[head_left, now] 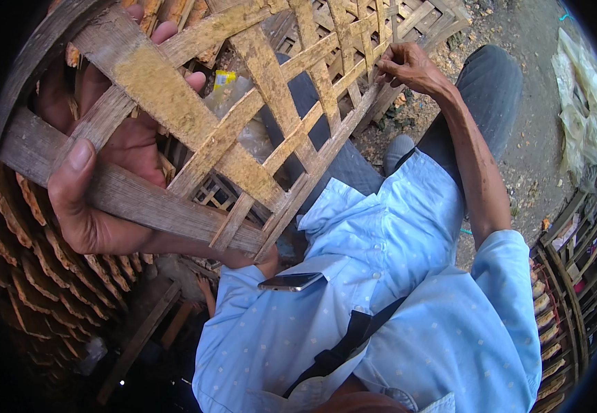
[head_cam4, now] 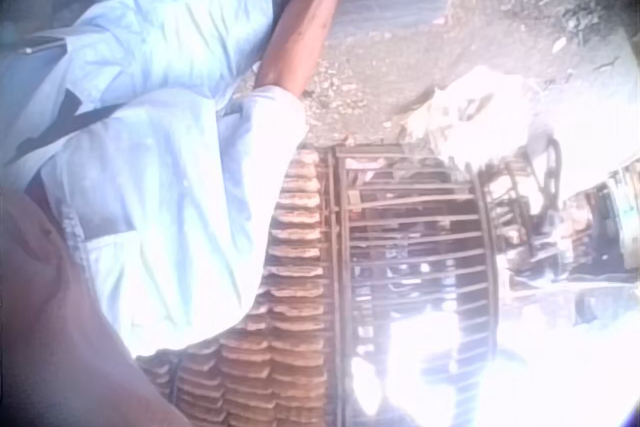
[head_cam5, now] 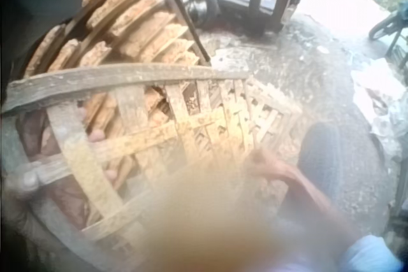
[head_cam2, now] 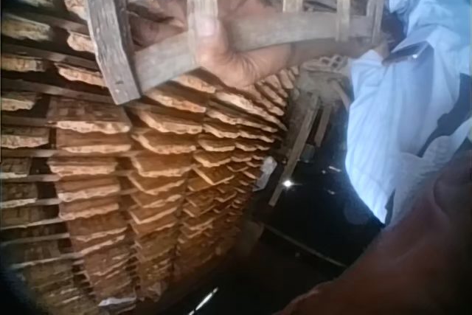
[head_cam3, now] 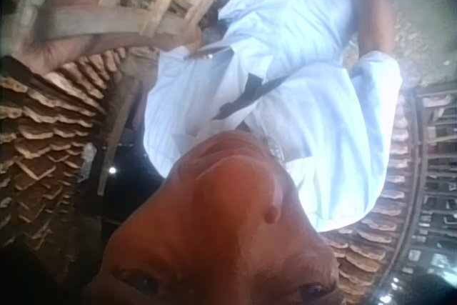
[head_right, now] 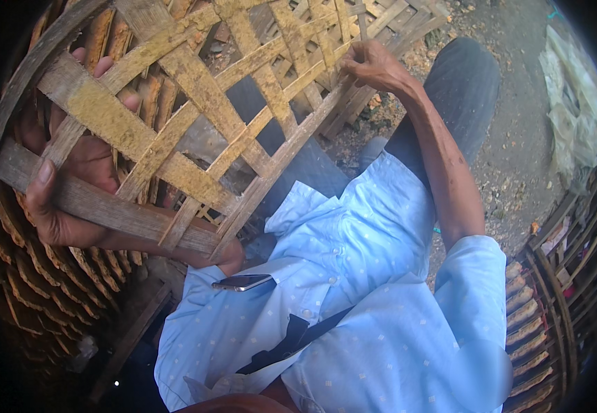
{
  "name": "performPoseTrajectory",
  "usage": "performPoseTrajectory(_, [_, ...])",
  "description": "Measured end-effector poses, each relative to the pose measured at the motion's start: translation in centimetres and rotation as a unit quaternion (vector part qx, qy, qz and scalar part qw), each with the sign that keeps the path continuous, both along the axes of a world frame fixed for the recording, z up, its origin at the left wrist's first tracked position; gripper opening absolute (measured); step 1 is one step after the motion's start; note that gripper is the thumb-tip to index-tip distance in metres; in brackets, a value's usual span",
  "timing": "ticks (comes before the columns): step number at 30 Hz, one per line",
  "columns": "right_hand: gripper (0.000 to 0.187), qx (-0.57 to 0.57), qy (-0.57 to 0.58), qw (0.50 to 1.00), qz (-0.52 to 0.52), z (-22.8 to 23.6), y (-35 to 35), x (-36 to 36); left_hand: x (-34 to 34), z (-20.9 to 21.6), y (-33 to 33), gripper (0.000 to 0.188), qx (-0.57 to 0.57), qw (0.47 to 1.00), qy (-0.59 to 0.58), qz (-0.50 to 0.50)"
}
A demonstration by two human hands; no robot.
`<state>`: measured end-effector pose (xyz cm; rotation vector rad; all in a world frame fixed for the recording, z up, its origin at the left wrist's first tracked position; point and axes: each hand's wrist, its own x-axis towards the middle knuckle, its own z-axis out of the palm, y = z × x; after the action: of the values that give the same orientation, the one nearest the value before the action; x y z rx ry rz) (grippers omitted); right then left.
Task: The person sits on the ground and assembles a wooden lattice frame by hand, inserting thin wooden strips into the grid. They then place a clear plastic sheet over the frame and continue adjusting the wooden pieces.
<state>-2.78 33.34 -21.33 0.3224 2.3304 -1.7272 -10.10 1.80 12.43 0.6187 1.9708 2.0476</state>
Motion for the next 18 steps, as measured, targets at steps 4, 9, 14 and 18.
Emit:
performPoseTrajectory(4, [0.033, 0.073, 0.047, 0.994, 0.061, -0.6, 0.0, 0.0, 0.1, -0.1, 0.1, 0.089, -0.005, 1.000, 0.010, 0.005])
performPoseTrajectory(9, [0.028, 0.033, 0.002, 0.997, 0.075, 0.1, 0.1, -0.3, -0.2, 0.1, -0.1, 0.089, 0.000, 1.000, 0.005, -0.009])
performPoseTrajectory(14, [0.026, -0.027, -0.013, 0.998, 0.057, 0.7, 0.0, 0.0, -0.4, 0.0, -0.3, 0.088, 0.010, 1.000, -0.008, -0.022])
performPoseTrajectory(18, [0.028, 0.001, -0.006, 0.998, 0.061, 0.9, 0.1, 0.1, -0.3, 0.2, -0.2, 0.087, -0.004, 1.000, 0.000, -0.013])
